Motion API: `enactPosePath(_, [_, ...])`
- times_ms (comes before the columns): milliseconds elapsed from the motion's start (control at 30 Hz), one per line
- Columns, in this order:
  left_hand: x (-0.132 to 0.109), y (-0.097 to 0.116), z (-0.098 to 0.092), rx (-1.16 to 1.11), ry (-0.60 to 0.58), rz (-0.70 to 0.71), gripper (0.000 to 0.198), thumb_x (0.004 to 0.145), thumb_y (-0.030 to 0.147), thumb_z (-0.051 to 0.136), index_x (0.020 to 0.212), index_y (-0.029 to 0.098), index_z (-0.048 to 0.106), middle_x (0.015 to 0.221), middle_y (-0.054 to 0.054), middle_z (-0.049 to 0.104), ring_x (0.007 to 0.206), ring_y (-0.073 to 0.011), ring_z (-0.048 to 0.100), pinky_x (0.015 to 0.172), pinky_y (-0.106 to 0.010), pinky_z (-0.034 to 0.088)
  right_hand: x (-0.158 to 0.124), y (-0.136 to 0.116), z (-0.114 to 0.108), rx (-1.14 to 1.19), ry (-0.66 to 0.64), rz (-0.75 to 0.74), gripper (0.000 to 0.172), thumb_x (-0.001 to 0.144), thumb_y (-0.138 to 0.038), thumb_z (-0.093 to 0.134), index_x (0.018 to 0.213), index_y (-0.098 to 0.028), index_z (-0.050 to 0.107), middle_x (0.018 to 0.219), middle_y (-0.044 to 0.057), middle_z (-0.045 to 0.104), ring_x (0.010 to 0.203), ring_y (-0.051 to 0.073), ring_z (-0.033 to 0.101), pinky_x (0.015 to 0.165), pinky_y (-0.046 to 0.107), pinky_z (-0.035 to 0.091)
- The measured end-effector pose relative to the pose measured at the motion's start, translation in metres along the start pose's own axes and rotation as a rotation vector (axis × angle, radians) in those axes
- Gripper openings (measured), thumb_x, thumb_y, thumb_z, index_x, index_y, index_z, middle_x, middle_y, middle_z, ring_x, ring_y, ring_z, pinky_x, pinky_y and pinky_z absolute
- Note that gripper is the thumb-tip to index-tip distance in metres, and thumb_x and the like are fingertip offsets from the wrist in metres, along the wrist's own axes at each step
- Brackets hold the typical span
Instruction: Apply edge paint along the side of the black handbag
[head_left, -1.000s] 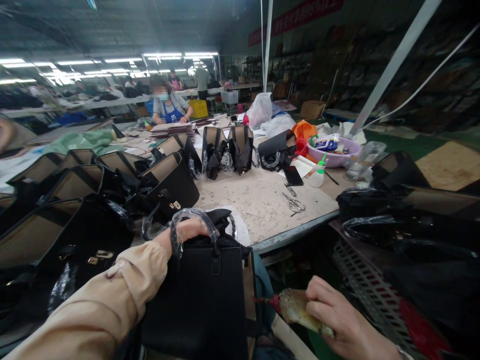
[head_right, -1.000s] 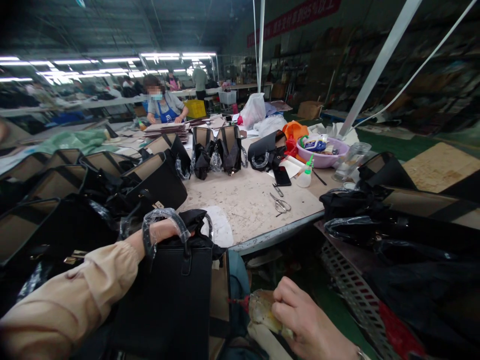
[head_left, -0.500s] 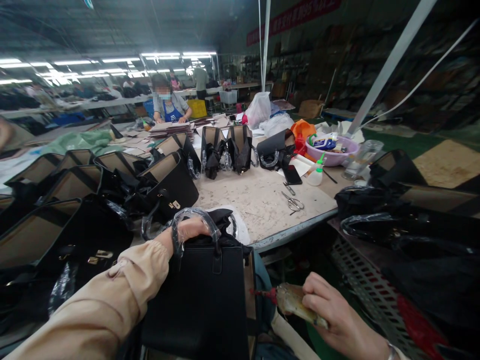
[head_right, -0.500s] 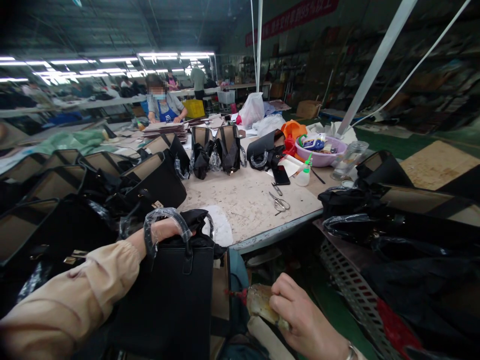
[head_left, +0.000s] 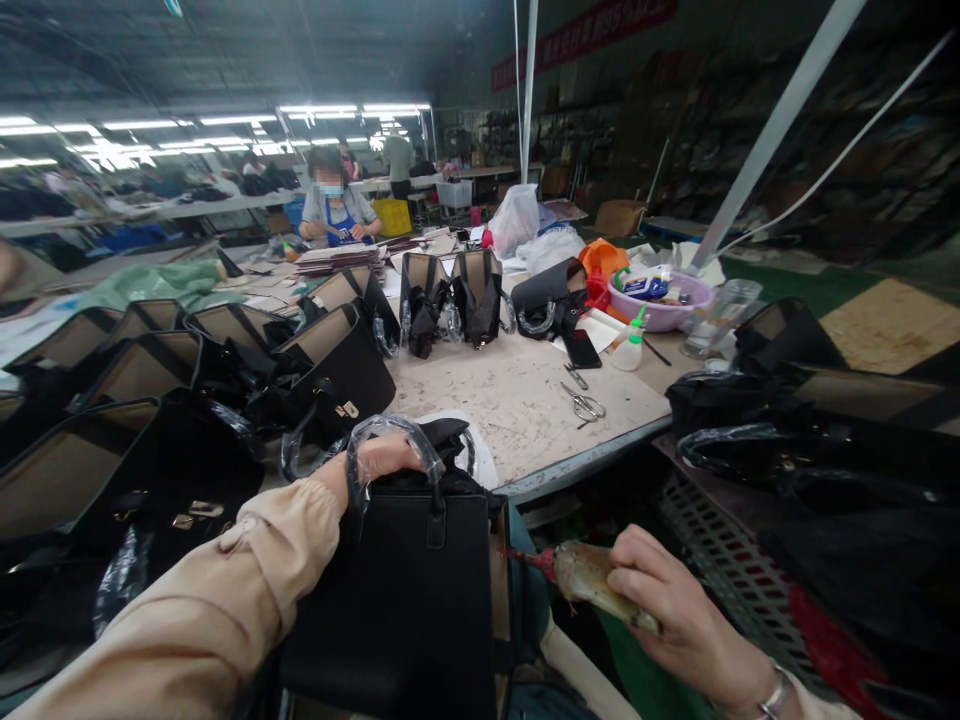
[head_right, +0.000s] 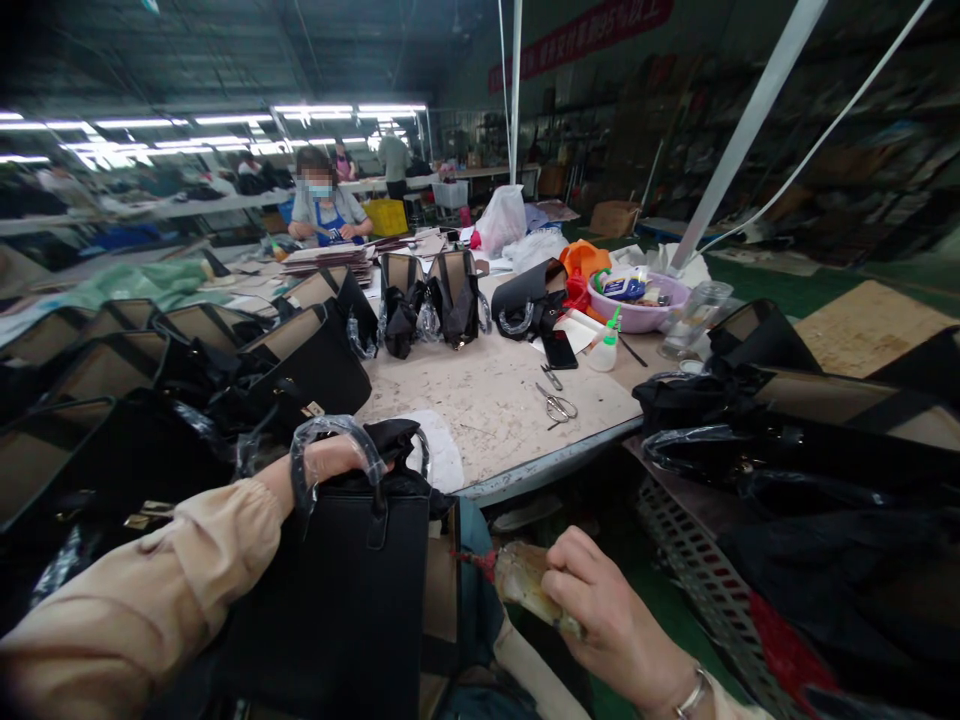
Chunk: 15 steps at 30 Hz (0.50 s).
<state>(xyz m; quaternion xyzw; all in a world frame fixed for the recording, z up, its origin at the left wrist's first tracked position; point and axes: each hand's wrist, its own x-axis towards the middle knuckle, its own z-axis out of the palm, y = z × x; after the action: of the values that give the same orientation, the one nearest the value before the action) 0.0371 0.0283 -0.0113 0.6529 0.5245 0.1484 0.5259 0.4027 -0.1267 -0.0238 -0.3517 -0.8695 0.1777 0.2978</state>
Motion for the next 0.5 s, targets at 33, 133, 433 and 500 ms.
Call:
enactPosePath(33, [0.0,0.0,0.0,-0.01,-0.007,-0.005,0.024,0.054,0.027,0.073,0.075,0.016,0.07,0.074,0.002,0.069,0.075,-0.0164,0.057,0.074,-0.023,0.044,-0.002,-0.001,0.001,0.001,-0.022,0.003,0.014,0.081,-0.008,0.041,0.076,-0.02,0.048,0.078,0.004,0.046,0.073,0.016,0.044,0.061,0.03,0.037])
enactPosePath(133, [-0.002,-0.001,0.0,-0.041,-0.031,-0.009,0.026,0.055,0.028,0.072,0.078,0.016,0.07,0.076,0.001,0.068,0.076,-0.0166,0.057,0.073,-0.023,0.044,-0.014,-0.005,0.011,0.024,-0.136,0.025,0.017,0.078,-0.004,0.039,0.074,-0.019,0.045,0.078,0.003,0.044,0.073,0.016,0.043,0.061,0.03,0.036])
enactPosePath(433, [-0.002,0.001,0.002,-0.013,-0.03,-0.045,0.021,0.055,0.028,0.071,0.072,0.016,0.07,0.073,0.001,0.068,0.073,-0.0159,0.057,0.071,-0.023,0.044,-0.027,-0.005,0.021,0.077,-0.134,0.05,0.017,0.078,-0.002,0.038,0.075,-0.019,0.041,0.078,0.003,0.042,0.075,0.016,0.041,0.063,0.031,0.037])
enactPosePath(500, [-0.002,0.004,0.003,0.013,-0.025,-0.04,0.021,0.055,0.028,0.071,0.073,0.017,0.07,0.073,0.001,0.068,0.073,-0.0163,0.058,0.071,-0.024,0.044,-0.02,-0.002,0.015,0.063,-0.065,0.036,0.017,0.079,-0.003,0.038,0.079,-0.019,0.043,0.08,0.004,0.043,0.075,0.016,0.041,0.064,0.032,0.038])
